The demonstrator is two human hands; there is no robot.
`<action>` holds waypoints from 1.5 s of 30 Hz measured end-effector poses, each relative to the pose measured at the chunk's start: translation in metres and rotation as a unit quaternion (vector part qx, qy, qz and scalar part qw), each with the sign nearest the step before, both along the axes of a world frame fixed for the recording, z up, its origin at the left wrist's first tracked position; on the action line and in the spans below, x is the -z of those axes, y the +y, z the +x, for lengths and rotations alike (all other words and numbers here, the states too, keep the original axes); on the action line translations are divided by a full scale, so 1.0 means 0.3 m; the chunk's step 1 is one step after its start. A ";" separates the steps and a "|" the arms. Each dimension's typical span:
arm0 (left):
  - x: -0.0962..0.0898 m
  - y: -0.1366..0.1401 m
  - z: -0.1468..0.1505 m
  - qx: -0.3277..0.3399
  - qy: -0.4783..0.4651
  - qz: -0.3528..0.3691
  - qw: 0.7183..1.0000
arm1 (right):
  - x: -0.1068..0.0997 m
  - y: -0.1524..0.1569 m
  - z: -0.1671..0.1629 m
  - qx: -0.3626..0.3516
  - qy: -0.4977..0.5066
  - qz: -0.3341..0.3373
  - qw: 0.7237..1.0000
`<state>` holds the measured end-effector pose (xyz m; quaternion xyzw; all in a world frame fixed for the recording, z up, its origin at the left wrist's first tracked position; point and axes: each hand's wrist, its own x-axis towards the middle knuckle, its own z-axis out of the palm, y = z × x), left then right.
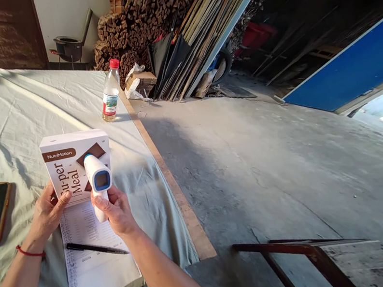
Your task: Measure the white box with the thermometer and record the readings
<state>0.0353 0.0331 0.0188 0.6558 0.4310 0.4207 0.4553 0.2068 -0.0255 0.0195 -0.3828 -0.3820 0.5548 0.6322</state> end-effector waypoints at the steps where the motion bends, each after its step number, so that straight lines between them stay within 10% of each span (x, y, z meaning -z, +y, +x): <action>1: -0.005 -0.002 0.002 -0.002 0.002 -0.001 1.000 | -0.002 0.000 -0.001 0.004 -0.002 -0.007 1.000; 29: 0.006 -0.002 0.007 0.001 -0.034 -0.011 0.999 | -0.018 -0.128 0.047 -0.236 0.140 -0.079 0.958; 36: 0.020 -0.009 0.005 -0.012 -0.029 -0.027 0.999 | -0.002 -0.148 0.183 -0.138 -0.187 -0.020 0.972; 41: 0.088 0.021 -0.021 -0.090 0.082 0.076 0.990 | 0.087 -0.165 0.311 0.019 -0.595 -0.007 0.803; 45: 0.121 0.036 -0.039 -0.127 0.209 0.112 0.963 | 0.137 -0.189 0.339 0.102 -0.703 0.016 0.703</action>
